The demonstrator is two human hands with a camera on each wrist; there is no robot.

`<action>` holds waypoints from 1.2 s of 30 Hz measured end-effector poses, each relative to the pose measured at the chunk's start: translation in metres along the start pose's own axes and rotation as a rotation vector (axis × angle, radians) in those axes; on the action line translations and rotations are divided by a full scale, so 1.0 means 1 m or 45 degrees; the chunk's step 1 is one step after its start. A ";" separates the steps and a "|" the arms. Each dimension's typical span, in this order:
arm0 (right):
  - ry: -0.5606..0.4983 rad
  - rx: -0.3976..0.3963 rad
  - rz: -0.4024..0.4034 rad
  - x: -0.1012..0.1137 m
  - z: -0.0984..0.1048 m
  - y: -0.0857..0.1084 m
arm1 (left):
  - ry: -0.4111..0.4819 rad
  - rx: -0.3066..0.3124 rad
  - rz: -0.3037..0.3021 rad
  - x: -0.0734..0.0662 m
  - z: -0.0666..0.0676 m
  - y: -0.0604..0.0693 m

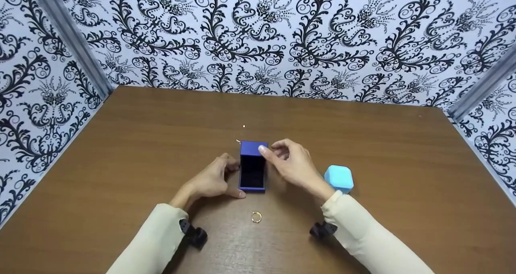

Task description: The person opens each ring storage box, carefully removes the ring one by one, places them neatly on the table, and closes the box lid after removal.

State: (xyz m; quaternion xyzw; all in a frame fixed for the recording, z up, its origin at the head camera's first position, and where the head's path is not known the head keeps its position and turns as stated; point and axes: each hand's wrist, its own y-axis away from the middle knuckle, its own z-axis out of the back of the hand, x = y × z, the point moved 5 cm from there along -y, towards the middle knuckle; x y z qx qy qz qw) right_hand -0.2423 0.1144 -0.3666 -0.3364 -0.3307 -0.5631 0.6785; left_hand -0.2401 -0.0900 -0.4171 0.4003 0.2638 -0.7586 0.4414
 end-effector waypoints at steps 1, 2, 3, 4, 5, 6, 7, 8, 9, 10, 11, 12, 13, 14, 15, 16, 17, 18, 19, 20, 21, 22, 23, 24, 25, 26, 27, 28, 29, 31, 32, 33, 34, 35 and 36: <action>-0.002 0.015 -0.015 0.000 -0.002 -0.002 | -0.001 0.001 -0.001 0.000 0.000 0.000; -0.002 0.034 -0.033 -0.001 -0.004 -0.003 | 0.001 0.002 -0.001 0.000 0.000 0.000; 0.000 0.053 -0.050 -0.002 -0.006 -0.004 | 0.005 0.002 -0.002 0.000 0.000 0.000; 0.002 0.076 -0.071 -0.003 -0.008 -0.005 | 0.009 0.000 -0.003 0.000 0.000 0.001; 0.006 0.098 -0.094 -0.004 -0.010 -0.006 | 0.010 -0.002 -0.004 0.000 0.000 0.001; -0.005 0.126 -0.126 -0.005 -0.011 -0.007 | 0.010 -0.005 -0.004 0.000 0.000 0.001; -0.015 0.149 -0.153 -0.006 -0.013 -0.007 | 0.010 -0.006 -0.004 0.000 0.000 0.001; -0.028 0.170 -0.182 -0.008 -0.014 -0.008 | 0.011 -0.008 -0.005 0.000 0.000 0.001; -0.043 0.188 -0.207 -0.009 -0.015 -0.008 | 0.012 -0.011 -0.005 0.000 0.000 0.001; -0.069 0.207 -0.236 -0.010 -0.015 -0.009 | 0.014 -0.011 -0.003 0.000 0.000 0.001; -0.109 0.229 -0.259 -0.012 -0.016 -0.009 | 0.015 -0.012 0.001 0.000 0.000 0.001; -0.155 0.252 -0.285 -0.013 -0.017 -0.010 | 0.017 -0.013 0.006 0.000 0.000 0.001; -0.193 0.274 -0.298 -0.014 -0.018 -0.011 | 0.018 -0.013 0.008 0.000 0.000 0.001; -0.228 0.298 -0.313 -0.015 -0.019 -0.012 | 0.019 -0.013 0.011 0.000 0.000 0.001; -0.262 0.324 -0.326 -0.016 -0.020 -0.012 | 0.016 -0.011 0.009 0.000 0.000 0.001; -0.297 0.350 -0.337 -0.017 -0.022 -0.013 | 0.011 -0.008 0.004 0.000 0.000 0.001; -0.327 0.375 -0.343 -0.018 -0.022 -0.014 | 0.005 -0.006 -0.003 0.000 0.000 0.001; -0.348 0.392 -0.346 -0.018 -0.023 -0.014 | -0.002 -0.005 -0.012 0.000 0.000 0.001; -0.366 0.404 -0.346 -0.018 -0.023 -0.015 | -0.010 -0.004 -0.021 0.000 0.000 0.001; -0.383 0.416 -0.347 -0.018 -0.024 -0.015 | -0.018 -0.004 -0.027 0.000 0.000 0.001; -0.401 0.420 -0.346 -0.018 -0.024 -0.015 | -0.025 -0.005 -0.033 0.001 -0.001 0.001; -0.419 0.423 -0.343 -0.018 -0.024 -0.015 | -0.028 -0.007 -0.033 0.001 -0.001 0.000; -0.437 0.423 -0.340 -0.018 -0.024 -0.015 | -0.029 -0.010 -0.031 0.002 0.000 0.000; -0.452 0.421 -0.338 -0.018 -0.024 -0.015 | -0.031 -0.012 -0.030 0.002 0.000 0.000; -0.463 0.419 -0.335 -0.018 -0.024 -0.014 | -0.031 -0.013 -0.027 0.002 -0.001 0.000; -0.472 0.413 -0.331 -0.017 -0.024 -0.014 | -0.028 -0.013 -0.023 0.003 -0.001 0.000; -0.475 0.402 -0.325 -0.017 -0.024 -0.013 | -0.025 -0.014 -0.020 0.002 -0.001 0.000; -0.480 0.400 -0.319 -0.017 -0.025 -0.013 | -0.021 -0.013 -0.013 0.002 -0.001 0.000; -0.480 0.397 -0.315 -0.017 -0.025 -0.012 | -0.017 -0.013 -0.007 0.002 0.000 0.001; -0.465 0.390 -0.300 -0.017 -0.025 -0.010 | -0.009 -0.010 0.009 0.002 0.000 0.001; -0.455 0.383 -0.292 -0.017 -0.025 -0.010 | -0.005 -0.010 0.017 0.002 0.000 0.001; -0.447 0.382 -0.283 -0.017 -0.025 -0.009 | -0.004 -0.008 0.023 0.001 0.000 0.001; -0.443 0.383 -0.271 -0.017 -0.025 -0.008 | -0.002 -0.005 0.026 0.001 0.000 0.001; -0.438 0.382 -0.258 -0.017 -0.025 -0.007 | 0.000 -0.002 0.029 0.001 0.000 0.001; -0.432 0.380 -0.244 -0.016 -0.025 -0.006 | 0.005 0.002 0.031 0.000 0.000 0.001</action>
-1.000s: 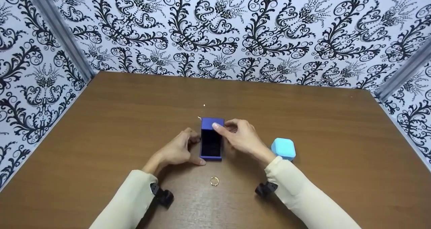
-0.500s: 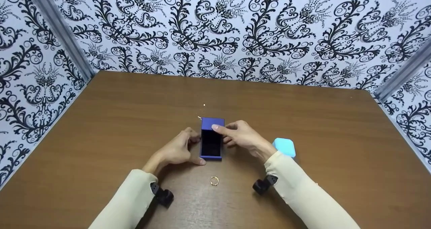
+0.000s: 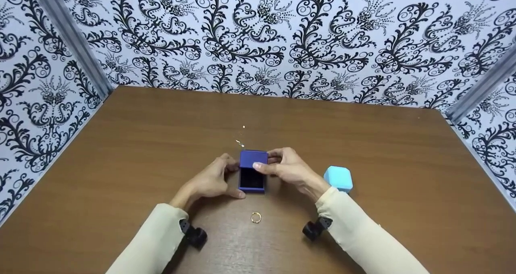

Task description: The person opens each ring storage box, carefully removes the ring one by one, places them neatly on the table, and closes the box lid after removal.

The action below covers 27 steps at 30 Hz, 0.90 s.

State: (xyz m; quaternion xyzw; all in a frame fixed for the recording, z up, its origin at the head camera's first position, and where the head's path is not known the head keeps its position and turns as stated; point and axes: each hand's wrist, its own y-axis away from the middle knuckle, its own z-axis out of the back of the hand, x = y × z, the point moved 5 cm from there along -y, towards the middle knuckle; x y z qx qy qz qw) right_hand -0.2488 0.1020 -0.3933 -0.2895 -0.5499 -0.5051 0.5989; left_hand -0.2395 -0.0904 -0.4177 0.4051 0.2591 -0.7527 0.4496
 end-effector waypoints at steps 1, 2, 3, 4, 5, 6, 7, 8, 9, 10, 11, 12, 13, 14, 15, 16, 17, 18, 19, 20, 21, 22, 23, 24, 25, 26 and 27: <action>0.008 -0.001 0.015 0.000 -0.001 0.001 | 0.006 0.005 0.002 0.000 0.000 0.000; 0.011 0.001 0.029 0.000 -0.002 0.002 | 0.011 0.011 -0.001 -0.001 0.000 0.000; 0.017 0.002 0.042 0.000 -0.003 0.003 | 0.015 0.014 -0.007 -0.001 0.000 0.000; 0.021 0.001 0.057 0.000 -0.004 0.004 | 0.019 0.016 -0.012 -0.001 0.000 0.000; 0.033 -0.004 0.068 0.000 -0.005 0.005 | 0.021 0.015 -0.015 -0.001 0.000 0.000; 0.048 -0.013 0.079 0.000 -0.006 0.006 | 0.020 0.015 -0.023 -0.001 0.000 0.000; 0.064 -0.023 0.089 -0.001 -0.006 0.007 | 0.016 0.013 -0.032 -0.001 0.000 0.000; 0.090 -0.034 0.104 -0.001 -0.007 0.008 | 0.011 0.010 -0.040 -0.001 0.000 0.000; 0.128 -0.045 0.117 -0.001 -0.007 0.009 | 0.008 0.008 -0.041 -0.002 0.000 0.000; 0.172 -0.057 0.130 -0.001 -0.008 0.010 | 0.008 0.010 -0.036 -0.001 0.000 0.000; 0.225 -0.066 0.144 -0.001 -0.009 0.011 | 0.007 0.012 -0.029 -0.001 0.001 0.001; 0.280 -0.073 0.165 -0.001 -0.010 0.012 | 0.010 0.015 -0.024 -0.001 0.001 0.001; 0.340 -0.078 0.186 -0.001 -0.010 0.014 | 0.008 0.016 -0.021 -0.001 0.001 0.001; 0.401 -0.085 0.209 0.000 -0.011 0.015 | 0.010 0.017 -0.015 -0.001 0.001 0.001; 0.461 -0.090 0.230 0.000 -0.012 0.017 | 0.016 0.018 -0.009 -0.001 0.001 0.001; 0.511 -0.094 0.255 0.001 -0.013 0.018 | 0.020 0.017 -0.007 -0.002 0.001 0.001; 0.554 -0.097 0.278 0.002 -0.014 0.019 | 0.023 0.015 -0.009 -0.002 0.001 0.001; 0.590 -0.102 0.303 0.003 -0.014 0.020 | 0.024 0.010 -0.007 -0.002 0.001 0.001; 0.617 -0.106 0.318 0.003 -0.015 0.020 | 0.025 0.007 -0.005 -0.003 0.001 0.001; 0.640 -0.111 0.334 0.003 -0.015 0.020 | 0.031 0.006 -0.001 -0.003 0.001 0.000; 0.653 -0.112 0.345 0.004 -0.015 0.020 | 0.034 0.006 0.003 -0.002 0.001 0.000; 0.653 -0.110 0.346 0.003 -0.015 0.021 | 0.033 0.007 0.009 -0.002 0.001 0.001; 0.651 -0.106 0.343 0.003 -0.015 0.021 | 0.028 0.007 0.015 -0.002 0.001 0.001; 0.644 -0.102 0.336 0.003 -0.015 0.021 | 0.022 0.008 0.019 -0.001 0.001 0.001; 0.641 -0.097 0.324 0.003 -0.014 0.022 | 0.018 0.011 0.018 -0.001 0.001 0.001; 0.637 -0.088 0.312 0.003 -0.013 0.023 | 0.014 0.013 0.016 0.000 0.001 0.001; 0.627 -0.078 0.297 0.004 -0.012 0.024 | 0.008 0.014 0.015 0.000 0.001 0.001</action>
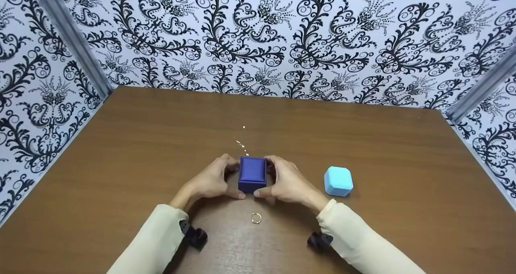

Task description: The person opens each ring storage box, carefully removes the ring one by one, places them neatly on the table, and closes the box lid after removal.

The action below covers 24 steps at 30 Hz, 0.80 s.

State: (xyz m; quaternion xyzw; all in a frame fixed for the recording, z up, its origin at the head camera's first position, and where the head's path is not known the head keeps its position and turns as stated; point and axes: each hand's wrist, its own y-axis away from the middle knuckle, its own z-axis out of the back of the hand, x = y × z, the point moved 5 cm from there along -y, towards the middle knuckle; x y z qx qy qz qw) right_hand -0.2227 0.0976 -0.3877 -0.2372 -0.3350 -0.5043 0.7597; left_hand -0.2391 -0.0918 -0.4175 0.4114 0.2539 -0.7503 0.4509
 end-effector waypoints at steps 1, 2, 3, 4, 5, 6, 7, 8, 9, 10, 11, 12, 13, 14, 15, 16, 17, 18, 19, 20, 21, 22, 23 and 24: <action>-0.003 0.009 -0.006 0.000 0.002 0.001 | -0.006 -0.001 -0.003 0.000 0.000 0.000; -0.006 0.016 -0.008 0.001 0.005 0.003 | -0.011 -0.003 -0.007 0.000 0.000 0.000; -0.005 0.019 -0.003 0.001 0.008 0.005 | -0.014 -0.006 -0.014 0.000 0.001 0.000; -0.001 0.016 0.009 0.001 0.013 0.007 | -0.014 -0.009 -0.018 0.000 0.001 0.000; 0.003 0.011 0.030 0.001 0.017 0.009 | -0.010 -0.013 -0.017 0.000 0.002 -0.001; 0.009 0.000 0.056 0.001 0.023 0.011 | -0.006 -0.016 -0.011 0.000 0.002 -0.001; 0.013 -0.013 0.088 0.000 0.029 0.014 | -0.004 -0.017 -0.006 0.000 0.002 -0.001; 0.015 -0.030 0.120 -0.001 0.036 0.017 | -0.005 -0.017 0.002 0.000 0.001 -0.001; 0.025 -0.051 0.156 -0.004 0.043 0.020 | -0.006 -0.017 0.010 0.000 0.001 -0.001; 0.034 -0.072 0.183 -0.006 0.051 0.024 | -0.008 -0.017 0.020 0.000 0.001 -0.001; 0.041 -0.092 0.206 -0.010 0.059 0.028 | -0.012 -0.017 0.030 0.000 0.000 -0.001; 0.047 -0.117 0.221 -0.014 0.068 0.033 | -0.016 -0.017 0.032 0.000 0.000 -0.001; 0.054 -0.143 0.223 -0.019 0.076 0.038 | -0.024 -0.021 0.030 0.000 0.000 0.000; 0.063 -0.170 0.217 -0.024 0.085 0.043 | -0.028 -0.025 0.029 -0.001 0.000 0.000; 0.075 -0.193 0.201 -0.029 0.094 0.048 | -0.035 -0.029 0.024 -0.001 0.000 0.000; 0.084 -0.215 0.181 -0.035 0.102 0.053 | -0.038 -0.033 0.022 -0.001 0.000 0.000; 0.099 -0.238 0.162 -0.040 0.110 0.058 | -0.036 -0.036 0.021 -0.001 0.000 0.001; 0.109 -0.260 0.141 -0.046 0.118 0.063 | -0.034 -0.039 0.017 -0.002 0.000 0.001; 0.121 -0.273 0.112 -0.052 0.125 0.067 | -0.031 -0.041 0.018 -0.002 0.000 0.001; 0.128 -0.281 0.091 -0.058 0.131 0.072 | -0.023 -0.042 0.022 -0.002 0.000 0.001; 0.139 -0.285 0.070 -0.064 0.136 0.076 | -0.015 -0.042 0.023 -0.002 0.000 0.001; 0.144 -0.286 0.049 -0.070 0.140 0.080 | -0.003 -0.040 0.024 -0.004 0.001 0.002; 0.145 -0.279 0.027 -0.076 0.144 0.084 | 0.005 -0.039 0.019 -0.005 0.001 0.002; 0.138 -0.265 0.003 -0.082 0.146 0.087 | 0.004 -0.039 0.006 -0.007 0.002 0.002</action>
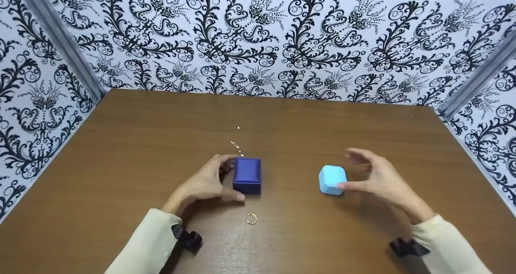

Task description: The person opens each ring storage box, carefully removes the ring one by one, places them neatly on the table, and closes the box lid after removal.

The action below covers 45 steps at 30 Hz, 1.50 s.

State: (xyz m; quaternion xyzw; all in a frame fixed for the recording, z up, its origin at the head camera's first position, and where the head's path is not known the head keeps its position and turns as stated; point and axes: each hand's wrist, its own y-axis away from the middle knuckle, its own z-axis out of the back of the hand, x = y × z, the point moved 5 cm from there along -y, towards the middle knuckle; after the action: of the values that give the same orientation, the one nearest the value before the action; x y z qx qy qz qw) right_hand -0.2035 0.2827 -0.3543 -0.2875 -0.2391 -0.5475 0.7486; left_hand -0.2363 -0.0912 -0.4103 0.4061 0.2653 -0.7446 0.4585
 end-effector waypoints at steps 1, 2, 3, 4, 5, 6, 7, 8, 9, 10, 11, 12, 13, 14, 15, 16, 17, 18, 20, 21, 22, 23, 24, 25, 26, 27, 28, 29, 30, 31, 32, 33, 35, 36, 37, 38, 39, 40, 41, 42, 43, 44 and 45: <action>0.001 0.021 -0.018 -0.006 0.001 0.002 | -0.006 -0.005 -0.004 -0.003 0.002 0.001; 0.000 0.043 -0.032 -0.011 0.001 0.004 | -0.016 -0.012 -0.009 -0.007 0.004 0.001; 0.005 0.063 -0.045 -0.015 0.001 0.006 | -0.036 -0.024 -0.020 -0.011 0.006 0.002; 0.009 0.085 -0.058 -0.019 0.000 0.007 | -0.061 -0.039 -0.028 -0.016 0.009 0.002; 0.012 0.106 -0.067 -0.023 -0.001 0.008 | -0.090 -0.059 -0.038 -0.023 0.011 0.002; 0.011 0.125 -0.074 -0.026 -0.003 0.008 | -0.116 -0.080 -0.054 -0.030 0.012 0.002; 0.008 0.142 -0.081 -0.029 -0.005 0.007 | -0.136 -0.105 -0.080 -0.039 0.013 0.001; 0.003 0.155 -0.088 -0.031 -0.007 0.007 | -0.156 -0.131 -0.121 -0.047 0.012 -0.001; -0.005 0.167 -0.094 -0.033 -0.008 0.006 | -0.177 -0.156 -0.168 -0.056 0.011 -0.003; -0.014 0.177 -0.100 -0.035 -0.010 0.006 | -0.192 -0.177 -0.219 -0.065 0.007 -0.005; -0.022 0.182 -0.103 -0.036 -0.011 0.005 | -0.204 -0.192 -0.275 -0.074 0.003 -0.007; -0.030 0.188 -0.107 -0.037 -0.012 0.004 | -0.212 -0.202 -0.336 -0.081 -0.003 -0.010; -0.033 0.193 -0.108 -0.038 -0.014 0.003 | -0.221 -0.207 -0.388 -0.088 -0.010 -0.012; -0.031 0.197 -0.107 -0.039 -0.015 0.002 | -0.229 -0.198 -0.419 -0.094 -0.018 -0.015; -0.028 0.201 -0.106 -0.039 -0.017 0.000 | -0.232 -0.182 -0.441 -0.099 -0.025 -0.017; -0.024 0.206 -0.103 -0.039 -0.018 -0.001 | -0.236 -0.162 -0.455 -0.104 -0.033 -0.020; -0.019 0.211 -0.095 -0.039 -0.020 -0.002 | -0.243 -0.135 -0.452 -0.108 -0.042 -0.023; -0.013 0.215 -0.092 -0.039 -0.021 -0.003 | -0.256 -0.105 -0.433 -0.110 -0.050 -0.026; 0.007 0.220 -0.079 -0.038 -0.023 -0.004 | -0.299 -0.051 -0.363 -0.115 -0.066 -0.033; 0.016 0.220 -0.073 -0.037 -0.024 -0.005 | -0.323 -0.028 -0.321 -0.117 -0.074 -0.036; 0.025 0.221 -0.067 -0.036 -0.024 -0.005 | -0.349 -0.005 -0.280 -0.118 -0.081 -0.040; 0.035 0.220 -0.061 -0.035 -0.025 -0.005 | -0.372 0.014 -0.238 -0.119 -0.088 -0.043; 0.043 0.220 -0.059 -0.035 -0.025 -0.005 | -0.395 0.028 -0.207 -0.120 -0.095 -0.047; 0.052 0.221 -0.051 -0.034 -0.025 -0.005 | -0.414 0.040 -0.180 -0.121 -0.101 -0.050; 0.062 0.224 -0.050 -0.034 -0.025 -0.005 | -0.434 0.053 -0.158 -0.121 -0.108 -0.054; 0.068 0.227 -0.050 -0.034 -0.025 -0.005 | -0.455 0.063 -0.145 -0.121 -0.114 -0.058; 0.072 0.229 -0.049 -0.035 -0.025 -0.005 | -0.479 0.069 -0.141 -0.122 -0.119 -0.062; 0.075 0.231 -0.049 -0.035 -0.025 -0.005 | -0.506 0.071 -0.140 -0.122 -0.124 -0.066; 0.078 0.234 -0.048 -0.035 -0.025 -0.005 | -0.534 0.074 -0.143 -0.123 -0.129 -0.069; 0.077 0.235 -0.047 -0.036 -0.025 -0.005 | -0.564 0.073 -0.147 -0.124 -0.133 -0.072; 0.076 0.237 -0.046 -0.036 -0.026 -0.005 | -0.586 0.069 -0.156 -0.125 -0.137 -0.075; 0.071 0.236 -0.043 -0.036 -0.026 -0.005 | -0.602 0.062 -0.163 -0.125 -0.140 -0.078; 0.065 0.233 -0.035 -0.036 -0.026 -0.005 | -0.605 0.042 -0.175 -0.126 -0.144 -0.081; 0.064 0.229 -0.032 -0.036 -0.026 -0.005 | -0.598 0.033 -0.178 -0.126 -0.146 -0.083; 0.059 0.224 -0.029 -0.036 -0.026 -0.005 | -0.585 0.028 -0.184 -0.126 -0.147 -0.084; 0.056 0.221 -0.021 -0.035 -0.026 -0.004 | -0.568 0.025 -0.187 -0.126 -0.148 -0.085; 0.053 0.215 -0.018 -0.035 -0.025 -0.004 | -0.552 0.024 -0.192 -0.125 -0.149 -0.086; 0.051 0.211 -0.010 -0.034 -0.025 -0.004 | -0.538 0.026 -0.198 -0.125 -0.150 -0.087; 0.050 0.209 0.000 -0.034 -0.026 -0.004 | -0.534 0.030 -0.203 -0.125 -0.151 -0.088; 0.048 0.210 0.009 -0.033 -0.026 -0.004 | -0.537 0.036 -0.211 -0.125 -0.151 -0.088; 0.045 0.210 0.018 -0.032 -0.026 -0.004 | -0.537 0.043 -0.217 -0.125 -0.151 -0.088; 0.046 0.211 0.027 -0.032 -0.026 -0.004 | -0.539 0.049 -0.221 -0.124 -0.152 -0.088; 0.046 0.210 0.029 -0.031 -0.026 -0.004 | -0.543 0.055 -0.228 -0.124 -0.152 -0.088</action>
State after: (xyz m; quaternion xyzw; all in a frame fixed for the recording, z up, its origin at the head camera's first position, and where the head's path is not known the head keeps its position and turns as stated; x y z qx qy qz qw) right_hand -0.2150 0.2850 -0.3934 -0.2176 -0.2667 -0.5223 0.7802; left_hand -0.2295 0.1222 -0.3836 0.2241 0.1813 -0.8568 0.4276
